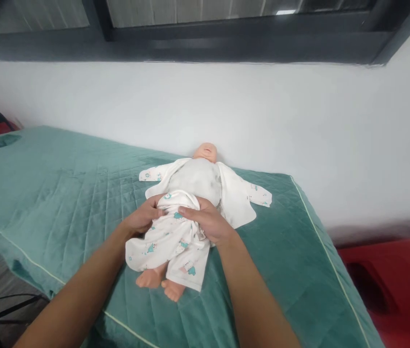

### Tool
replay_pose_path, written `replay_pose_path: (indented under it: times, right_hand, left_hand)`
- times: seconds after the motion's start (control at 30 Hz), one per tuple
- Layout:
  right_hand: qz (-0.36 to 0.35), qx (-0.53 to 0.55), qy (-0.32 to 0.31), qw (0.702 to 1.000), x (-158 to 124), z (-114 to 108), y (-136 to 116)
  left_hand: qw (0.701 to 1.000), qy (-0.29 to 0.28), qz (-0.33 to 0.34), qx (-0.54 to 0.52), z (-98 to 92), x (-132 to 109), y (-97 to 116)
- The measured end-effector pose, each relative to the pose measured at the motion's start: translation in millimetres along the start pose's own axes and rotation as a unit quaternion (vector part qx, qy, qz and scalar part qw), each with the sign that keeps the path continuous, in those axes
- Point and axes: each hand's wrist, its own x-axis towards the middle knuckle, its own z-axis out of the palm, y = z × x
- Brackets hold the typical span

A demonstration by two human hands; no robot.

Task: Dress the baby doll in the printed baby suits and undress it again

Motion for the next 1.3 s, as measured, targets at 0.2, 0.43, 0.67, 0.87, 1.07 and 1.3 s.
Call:
replay_pose_path:
  times: [0.2, 0.43, 0.67, 0.87, 1.07, 1.3]
  right_hand:
    - [-0.031, 0.01, 0.016, 0.999, 0, 3, -1]
    - [-0.048, -0.047, 0.008, 0.998, 1, 6, -4]
    - [-0.072, -0.223, -0.03, 0.972, -4, 2, -11]
    - [-0.068, -0.362, -0.045, 0.928, -2, 5, -5]
    - [-0.068, -0.456, -0.051, 0.886, -1, 7, 0]
    - [-0.063, -0.534, -0.084, 0.839, -3, 8, -3]
  left_hand:
    - [0.993, -0.022, -0.063, 0.099, 13.6, -5, 18]
    - [0.997, 0.069, -0.026, -0.027, 35.2, -28, 18]
    - [0.976, 0.158, -0.041, -0.144, 63.5, -66, 13]
    - [0.947, 0.245, -0.035, -0.207, 95.2, -110, 1]
    - [0.907, 0.329, -0.03, -0.262, 126.7, -134, -7]
    - [0.891, 0.397, -0.021, -0.219, 124.3, -152, -37]
